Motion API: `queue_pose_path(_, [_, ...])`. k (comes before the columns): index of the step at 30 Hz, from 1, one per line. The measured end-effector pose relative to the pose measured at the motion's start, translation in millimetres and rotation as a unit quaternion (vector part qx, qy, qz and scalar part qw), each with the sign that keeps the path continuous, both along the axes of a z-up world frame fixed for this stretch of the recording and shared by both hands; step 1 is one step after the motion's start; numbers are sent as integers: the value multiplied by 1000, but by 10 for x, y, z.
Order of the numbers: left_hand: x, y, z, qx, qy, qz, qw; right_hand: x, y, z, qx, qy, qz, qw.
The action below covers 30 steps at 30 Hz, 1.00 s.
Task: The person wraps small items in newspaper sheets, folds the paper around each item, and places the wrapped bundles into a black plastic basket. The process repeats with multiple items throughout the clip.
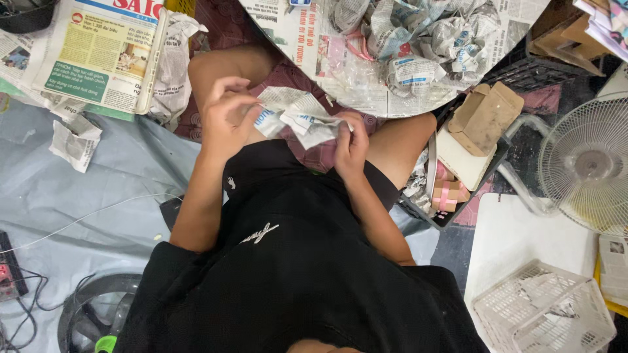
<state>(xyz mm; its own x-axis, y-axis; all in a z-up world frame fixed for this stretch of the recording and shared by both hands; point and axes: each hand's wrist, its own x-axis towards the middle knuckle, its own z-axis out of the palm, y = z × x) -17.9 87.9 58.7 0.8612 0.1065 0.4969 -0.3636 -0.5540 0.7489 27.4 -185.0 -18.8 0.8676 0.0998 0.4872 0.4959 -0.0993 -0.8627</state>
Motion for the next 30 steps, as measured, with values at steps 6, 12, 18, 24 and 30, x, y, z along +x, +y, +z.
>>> queue_pose_path(6, [16,-14,-285,-234,78,-35,969,19,-241,69,-64,-95,118,986])
queue_pose_path(12, [127,158,-478,-329,150,-34,932,82,-165,-7,230,445,207,840])
queue_pose_path(18, [78,382,-290,-215,216,-60,950,133,-282,-437,133,326,265,898])
queue_pose_path(24, [-17,331,-215,-123,-36,-25,991,286,71,-686,213,362,171,891])
queue_pose_path(30, [-577,718,-192,-255,-4,-160,954,680,683,-791,306,369,80,874])
